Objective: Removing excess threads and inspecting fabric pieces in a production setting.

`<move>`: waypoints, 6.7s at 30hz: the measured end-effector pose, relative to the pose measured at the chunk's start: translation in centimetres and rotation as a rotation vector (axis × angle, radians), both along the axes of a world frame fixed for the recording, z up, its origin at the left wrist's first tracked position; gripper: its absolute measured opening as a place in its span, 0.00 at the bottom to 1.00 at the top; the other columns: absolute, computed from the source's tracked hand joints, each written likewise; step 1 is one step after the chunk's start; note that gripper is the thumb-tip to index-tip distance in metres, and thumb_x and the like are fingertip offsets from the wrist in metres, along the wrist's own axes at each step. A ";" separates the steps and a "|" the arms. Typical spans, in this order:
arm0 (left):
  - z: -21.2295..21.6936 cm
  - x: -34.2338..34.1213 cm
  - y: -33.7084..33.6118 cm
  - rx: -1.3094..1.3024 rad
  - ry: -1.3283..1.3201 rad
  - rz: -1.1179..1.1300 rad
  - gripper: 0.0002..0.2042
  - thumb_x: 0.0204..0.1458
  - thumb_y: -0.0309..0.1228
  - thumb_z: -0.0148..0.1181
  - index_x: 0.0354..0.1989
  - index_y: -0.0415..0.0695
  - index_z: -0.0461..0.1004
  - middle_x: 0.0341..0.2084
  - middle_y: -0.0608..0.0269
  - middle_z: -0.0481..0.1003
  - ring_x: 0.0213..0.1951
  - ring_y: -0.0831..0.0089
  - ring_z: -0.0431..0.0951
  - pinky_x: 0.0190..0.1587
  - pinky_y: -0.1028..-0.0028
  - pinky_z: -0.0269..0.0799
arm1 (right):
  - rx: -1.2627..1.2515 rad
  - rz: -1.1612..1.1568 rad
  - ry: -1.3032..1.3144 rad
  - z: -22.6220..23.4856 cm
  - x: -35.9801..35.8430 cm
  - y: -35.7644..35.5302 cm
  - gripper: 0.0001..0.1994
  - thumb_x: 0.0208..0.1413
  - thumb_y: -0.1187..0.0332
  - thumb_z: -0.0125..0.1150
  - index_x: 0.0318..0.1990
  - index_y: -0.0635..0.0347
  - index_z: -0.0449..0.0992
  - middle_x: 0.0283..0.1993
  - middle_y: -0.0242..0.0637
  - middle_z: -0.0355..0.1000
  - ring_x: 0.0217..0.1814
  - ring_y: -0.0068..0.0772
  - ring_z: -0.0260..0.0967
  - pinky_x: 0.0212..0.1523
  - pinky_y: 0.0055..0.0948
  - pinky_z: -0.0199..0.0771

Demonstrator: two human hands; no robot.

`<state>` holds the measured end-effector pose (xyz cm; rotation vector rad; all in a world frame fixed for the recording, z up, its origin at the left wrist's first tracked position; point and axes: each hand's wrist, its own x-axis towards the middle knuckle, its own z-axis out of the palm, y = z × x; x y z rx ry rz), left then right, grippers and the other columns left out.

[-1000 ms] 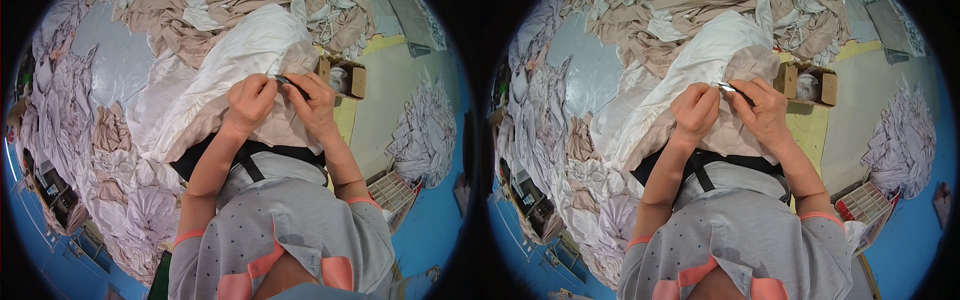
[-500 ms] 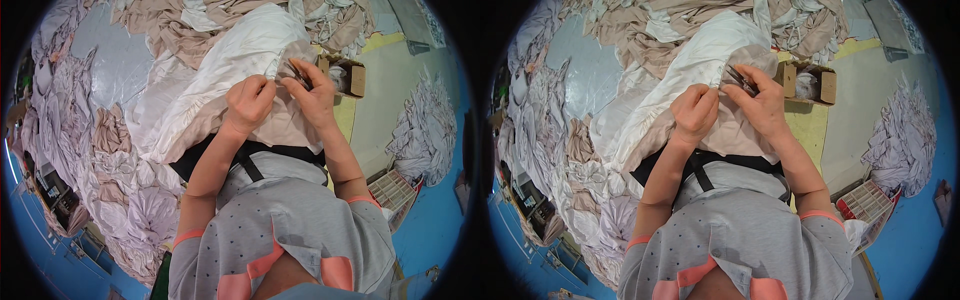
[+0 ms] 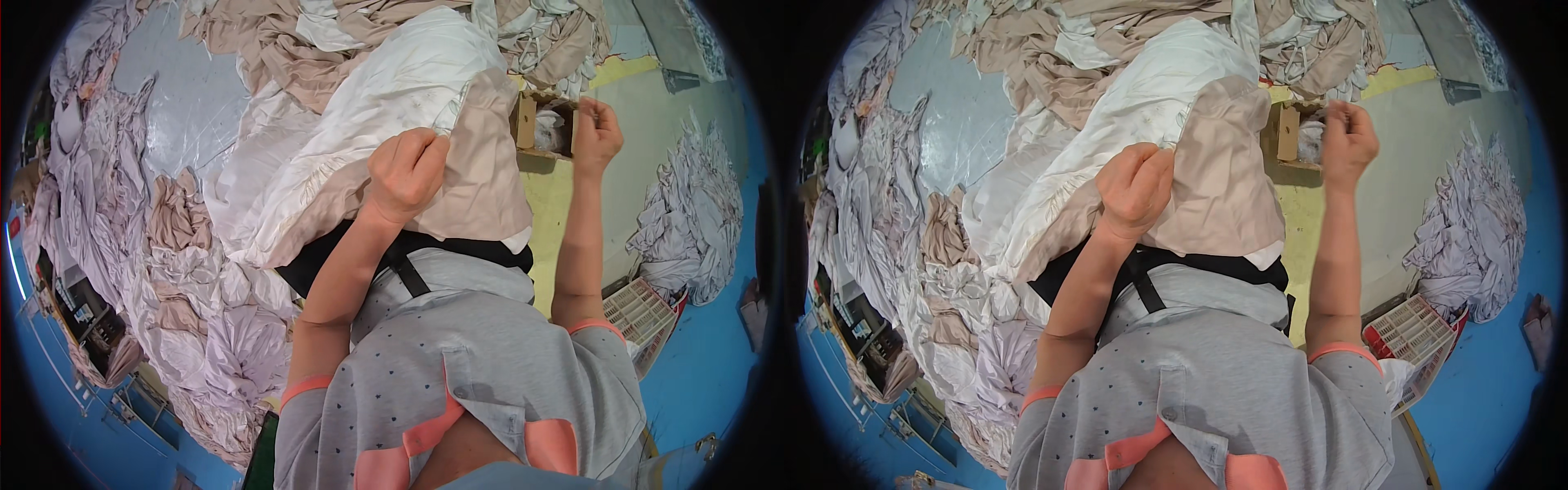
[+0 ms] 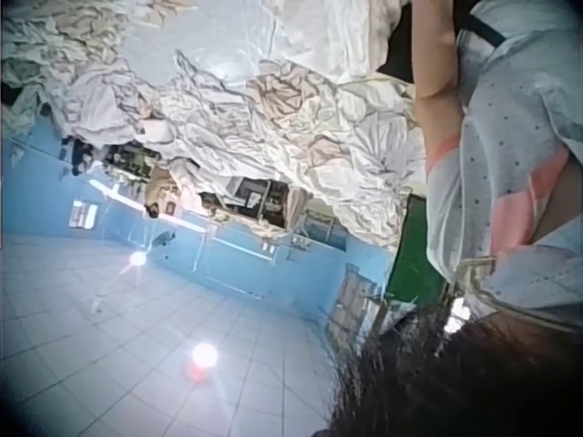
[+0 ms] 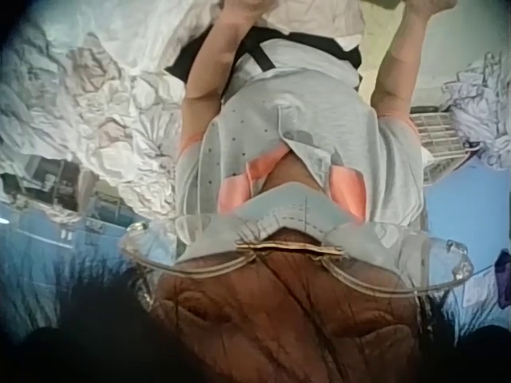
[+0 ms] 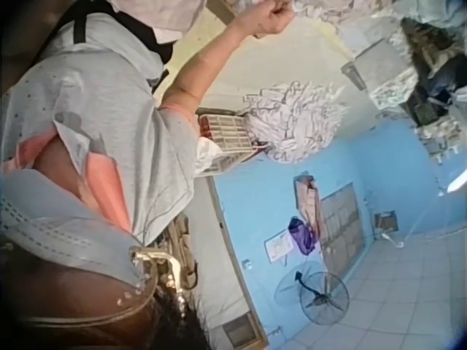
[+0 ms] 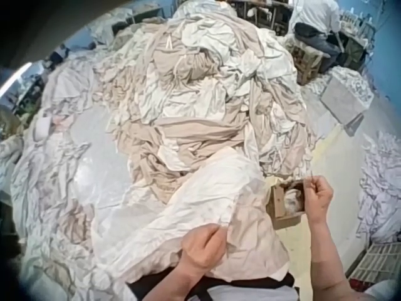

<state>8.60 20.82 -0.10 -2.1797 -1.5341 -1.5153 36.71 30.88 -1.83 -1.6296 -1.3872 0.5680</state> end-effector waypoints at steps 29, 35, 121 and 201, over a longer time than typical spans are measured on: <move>-0.7 1.5 -2.1 -0.011 -0.006 -0.061 0.12 0.31 0.16 0.62 0.28 0.40 0.76 0.22 0.62 0.72 0.21 0.69 0.73 0.20 0.74 0.68 | -0.231 0.420 0.117 2.7 -6.8 -5.6 0.07 0.56 0.71 0.59 0.29 0.65 0.73 0.24 0.27 0.68 0.27 0.12 0.59 0.29 0.17 0.62; -1.1 1.5 -2.3 0.016 0.026 -0.065 0.11 0.34 0.20 0.58 0.31 0.40 0.73 0.25 0.63 0.70 0.22 0.69 0.71 0.21 0.74 0.66 | -0.030 0.241 -0.101 2.2 -4.4 -4.3 0.11 0.53 0.76 0.61 0.44 0.61 0.76 0.24 0.20 0.66 0.25 0.12 0.55 0.26 0.16 0.60; 3.5 -5.4 -6.8 -0.451 -0.062 0.371 0.06 0.46 0.21 0.60 0.33 0.37 0.72 0.29 0.53 0.72 0.29 0.59 0.74 0.30 0.69 0.69 | -0.033 0.846 -0.071 6.8 -9.5 -5.5 0.09 0.43 0.82 0.61 0.35 0.65 0.75 0.28 0.35 0.70 0.27 0.24 0.67 0.29 0.21 0.65; 1.3 -2.9 -6.2 -1.045 -1.860 0.007 0.09 0.58 0.33 0.57 0.40 0.41 0.72 0.32 0.63 0.76 0.26 0.79 0.73 0.27 0.82 0.64 | 0.031 0.125 -0.185 1.9 13.0 0.2 0.10 0.56 0.74 0.56 0.44 0.64 0.76 0.29 0.27 0.71 0.25 0.14 0.62 0.26 0.15 0.61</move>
